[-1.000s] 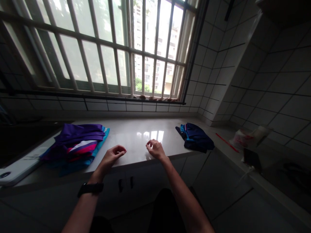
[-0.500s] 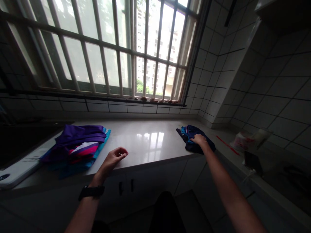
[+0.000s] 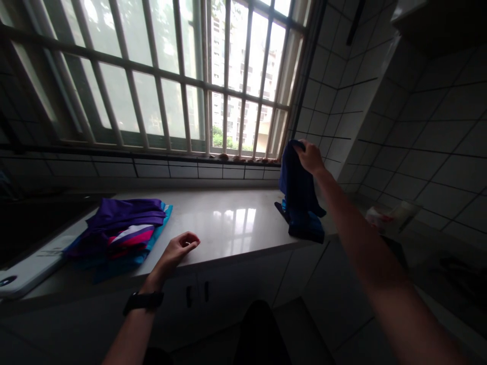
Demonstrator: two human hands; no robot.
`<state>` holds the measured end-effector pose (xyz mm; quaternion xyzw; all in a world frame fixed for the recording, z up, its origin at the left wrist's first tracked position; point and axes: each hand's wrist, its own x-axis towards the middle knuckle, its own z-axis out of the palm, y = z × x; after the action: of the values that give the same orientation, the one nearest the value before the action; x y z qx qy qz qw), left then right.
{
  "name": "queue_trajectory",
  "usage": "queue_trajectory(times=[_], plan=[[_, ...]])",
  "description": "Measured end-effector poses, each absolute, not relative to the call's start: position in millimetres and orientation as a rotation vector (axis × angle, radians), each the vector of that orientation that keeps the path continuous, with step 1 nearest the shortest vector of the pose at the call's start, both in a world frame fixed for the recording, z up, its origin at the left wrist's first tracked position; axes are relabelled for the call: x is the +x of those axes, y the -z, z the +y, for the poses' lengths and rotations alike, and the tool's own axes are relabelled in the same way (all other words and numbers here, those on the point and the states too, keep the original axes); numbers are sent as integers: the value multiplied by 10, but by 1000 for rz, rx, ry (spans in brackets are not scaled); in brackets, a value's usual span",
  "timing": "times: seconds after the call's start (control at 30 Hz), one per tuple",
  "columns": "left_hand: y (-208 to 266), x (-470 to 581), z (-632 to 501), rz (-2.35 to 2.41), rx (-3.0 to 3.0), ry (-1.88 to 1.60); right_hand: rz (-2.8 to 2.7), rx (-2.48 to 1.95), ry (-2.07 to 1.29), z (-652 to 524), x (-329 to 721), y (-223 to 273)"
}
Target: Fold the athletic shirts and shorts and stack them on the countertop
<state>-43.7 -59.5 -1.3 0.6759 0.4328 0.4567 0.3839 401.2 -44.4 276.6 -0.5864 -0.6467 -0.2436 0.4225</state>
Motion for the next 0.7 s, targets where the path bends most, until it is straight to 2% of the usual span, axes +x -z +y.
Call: queue_trajectory(times=[0.17, 0.33, 0.5, 0.57, 0.7], plan=[[-5, -426, -610, 1115, 1715, -1174, -1757, -1188, 576, -365, 3476, -3260], [-31, -415, -658, 1133, 1732, -1172, -1721, -1017, 565, -190, 3125, -3289], [-57, -399, -735, 1115, 1684, -1159, -1769, -1058, 471, -100, 2745, -2590], [-66, -391, -754, 1104, 1672, -1155, -1935, -1331, 374, -173, 2564, -2166], [-59, -384, -739, 1088, 1667, -1147, -2512, -1862, -57, -418, 2247, -1436]])
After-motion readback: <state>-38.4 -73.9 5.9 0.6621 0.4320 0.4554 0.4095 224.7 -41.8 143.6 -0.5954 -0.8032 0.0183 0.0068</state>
